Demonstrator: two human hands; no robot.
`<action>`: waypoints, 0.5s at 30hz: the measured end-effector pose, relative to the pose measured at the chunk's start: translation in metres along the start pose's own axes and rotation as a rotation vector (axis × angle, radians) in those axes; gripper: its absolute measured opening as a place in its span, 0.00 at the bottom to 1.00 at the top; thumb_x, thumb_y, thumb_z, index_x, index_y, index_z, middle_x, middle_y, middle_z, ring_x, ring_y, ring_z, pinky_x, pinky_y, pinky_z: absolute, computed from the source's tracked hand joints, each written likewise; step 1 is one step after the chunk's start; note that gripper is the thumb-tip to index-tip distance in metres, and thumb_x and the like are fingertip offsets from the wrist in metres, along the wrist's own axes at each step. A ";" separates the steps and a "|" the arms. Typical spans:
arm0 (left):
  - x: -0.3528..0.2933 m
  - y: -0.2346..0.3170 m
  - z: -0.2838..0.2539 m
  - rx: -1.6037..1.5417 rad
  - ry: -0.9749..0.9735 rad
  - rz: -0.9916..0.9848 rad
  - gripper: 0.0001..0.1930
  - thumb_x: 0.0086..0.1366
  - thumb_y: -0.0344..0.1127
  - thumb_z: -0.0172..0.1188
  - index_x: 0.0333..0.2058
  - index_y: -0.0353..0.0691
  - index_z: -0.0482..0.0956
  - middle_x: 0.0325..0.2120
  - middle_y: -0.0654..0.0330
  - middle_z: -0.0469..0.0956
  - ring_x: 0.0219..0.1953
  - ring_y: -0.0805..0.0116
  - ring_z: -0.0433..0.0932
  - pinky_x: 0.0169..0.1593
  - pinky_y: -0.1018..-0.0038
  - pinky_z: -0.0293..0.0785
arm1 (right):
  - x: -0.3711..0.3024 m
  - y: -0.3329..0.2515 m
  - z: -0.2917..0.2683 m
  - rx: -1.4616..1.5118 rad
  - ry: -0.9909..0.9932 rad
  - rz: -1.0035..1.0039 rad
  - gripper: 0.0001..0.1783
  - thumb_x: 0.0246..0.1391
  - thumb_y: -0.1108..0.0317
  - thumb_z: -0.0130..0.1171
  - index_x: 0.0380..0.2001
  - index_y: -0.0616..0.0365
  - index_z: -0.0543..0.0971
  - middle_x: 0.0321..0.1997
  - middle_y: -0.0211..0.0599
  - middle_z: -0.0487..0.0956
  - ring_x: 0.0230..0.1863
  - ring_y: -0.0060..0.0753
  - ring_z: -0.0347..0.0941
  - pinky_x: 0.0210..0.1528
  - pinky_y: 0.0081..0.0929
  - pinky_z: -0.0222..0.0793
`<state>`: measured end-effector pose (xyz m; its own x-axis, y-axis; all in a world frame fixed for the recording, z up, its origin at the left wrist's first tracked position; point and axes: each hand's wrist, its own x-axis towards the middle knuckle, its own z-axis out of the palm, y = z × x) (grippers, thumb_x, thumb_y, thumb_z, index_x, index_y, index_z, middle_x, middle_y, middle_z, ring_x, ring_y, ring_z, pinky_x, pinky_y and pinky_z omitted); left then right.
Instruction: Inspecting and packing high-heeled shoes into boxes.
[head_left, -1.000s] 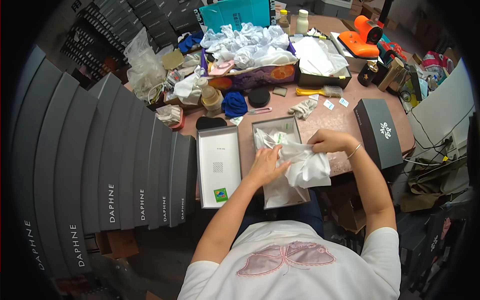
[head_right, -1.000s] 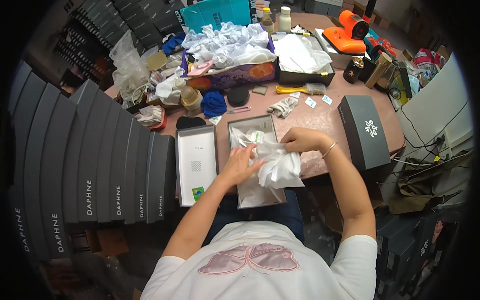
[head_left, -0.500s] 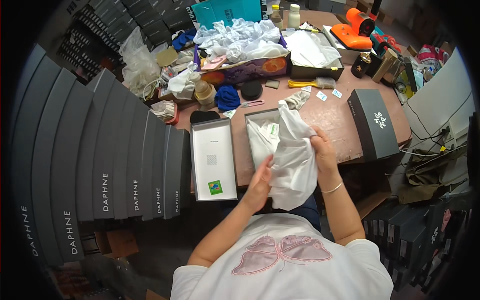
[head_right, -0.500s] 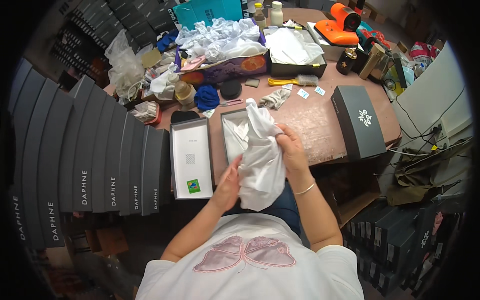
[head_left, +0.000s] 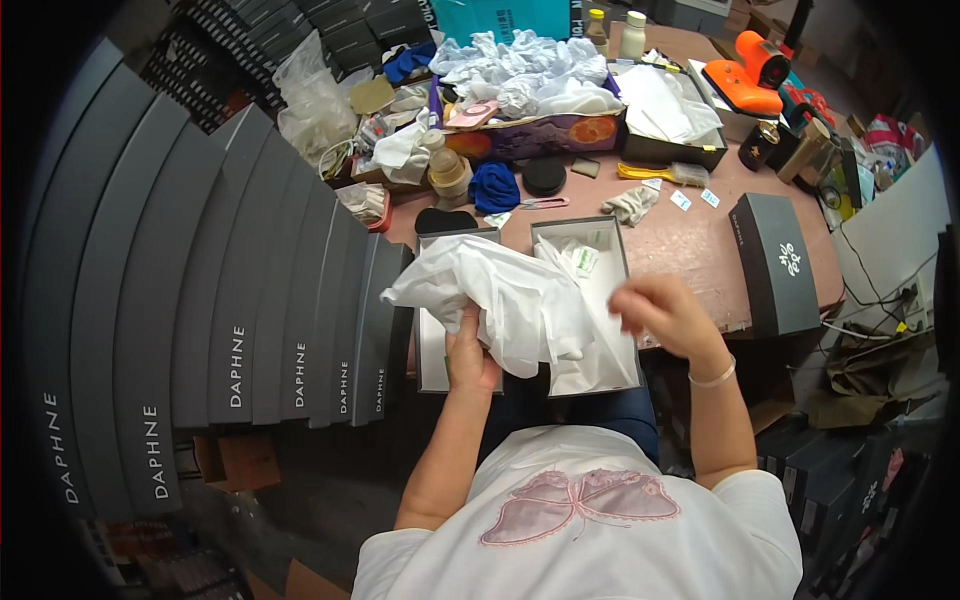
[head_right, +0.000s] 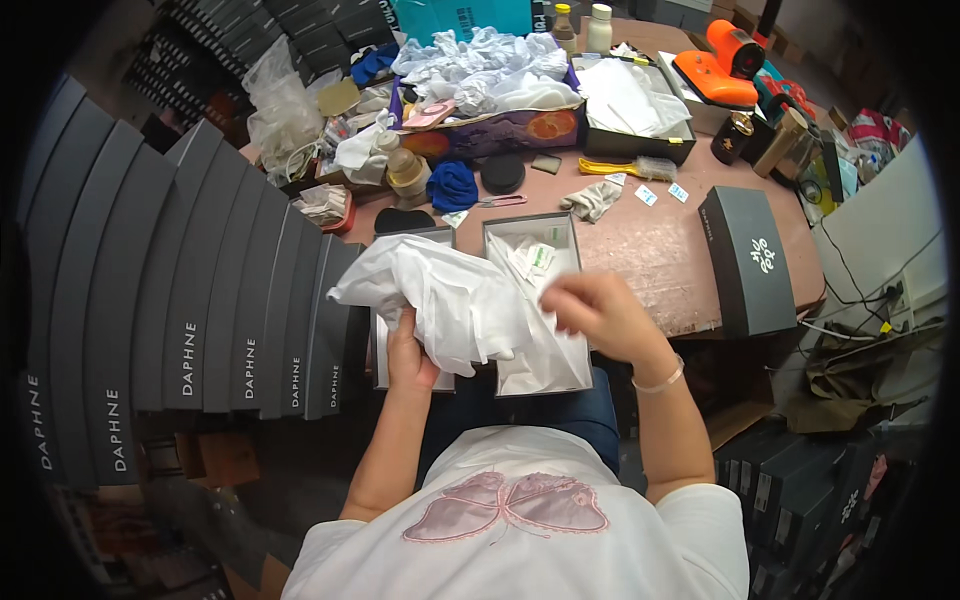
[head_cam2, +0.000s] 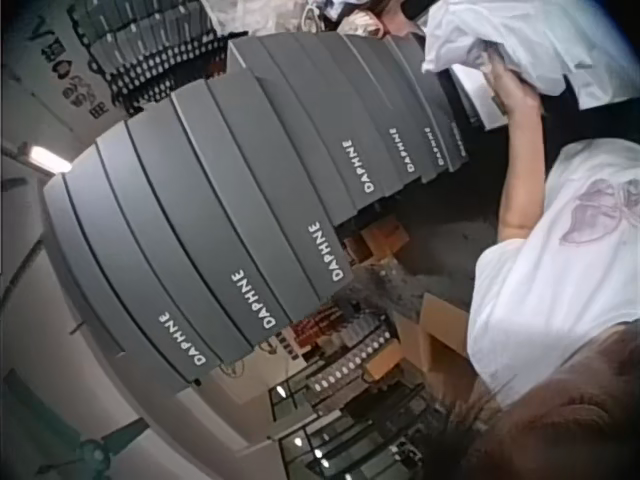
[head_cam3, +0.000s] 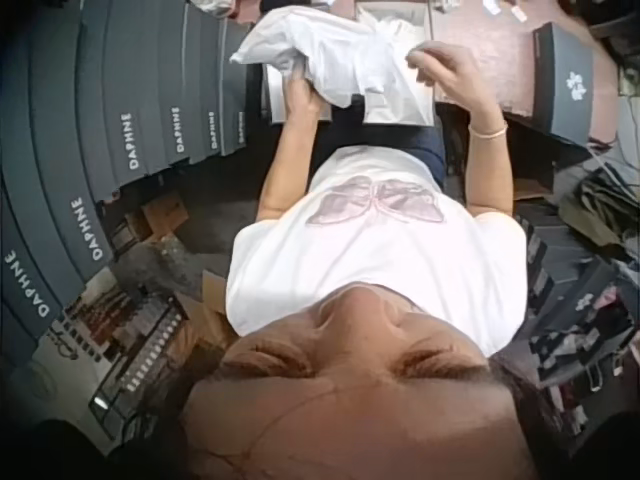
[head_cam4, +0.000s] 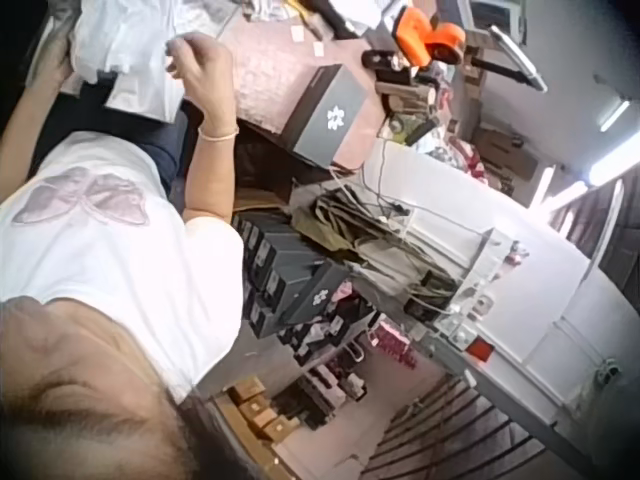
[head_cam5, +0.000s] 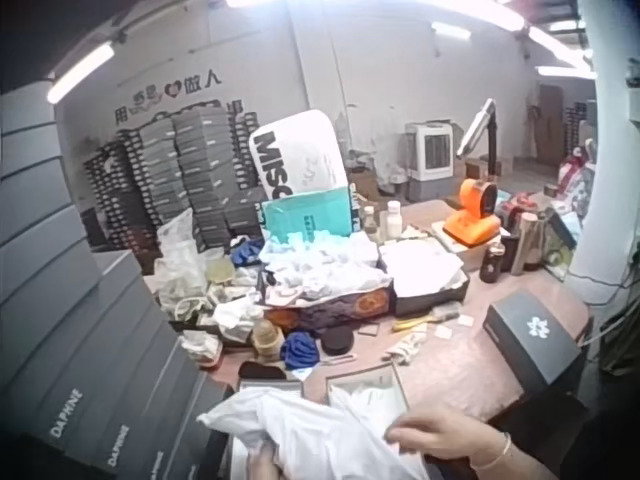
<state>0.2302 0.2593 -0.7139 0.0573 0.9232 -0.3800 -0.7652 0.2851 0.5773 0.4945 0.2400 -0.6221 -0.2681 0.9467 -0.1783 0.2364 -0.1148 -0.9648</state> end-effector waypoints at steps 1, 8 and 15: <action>-0.003 0.005 0.011 0.060 0.041 0.085 0.26 0.65 0.35 0.60 0.59 0.39 0.62 0.53 0.59 0.70 0.53 0.64 0.72 0.57 0.66 0.70 | -0.014 0.002 0.007 -0.038 -0.088 0.023 0.13 0.59 0.68 0.56 0.41 0.67 0.79 0.29 0.35 0.80 0.29 0.20 0.77 0.31 0.20 0.73; -0.026 -0.002 0.034 0.034 -0.310 0.194 0.43 0.63 0.68 0.48 0.63 0.38 0.55 0.62 0.56 0.59 0.64 0.59 0.58 0.66 0.59 0.53 | 0.008 0.032 0.051 0.562 0.051 -0.029 0.27 0.60 0.61 0.56 0.59 0.60 0.66 0.33 0.27 0.75 0.26 0.14 0.70 0.21 0.15 0.67; -0.010 -0.038 0.067 -0.021 -0.263 -0.066 0.29 0.71 0.57 0.43 0.59 0.41 0.65 0.56 0.61 0.70 0.57 0.69 0.68 0.64 0.67 0.58 | -0.037 0.076 0.005 0.407 0.247 0.013 0.35 0.52 0.57 0.60 0.59 0.65 0.65 0.32 0.29 0.77 0.17 0.12 0.65 0.14 0.11 0.59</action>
<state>0.3013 0.2563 -0.6833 0.2695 0.9389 -0.2141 -0.7670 0.3437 0.5418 0.5180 0.1945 -0.6897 -0.0263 0.9819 -0.1876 -0.1603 -0.1894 -0.9687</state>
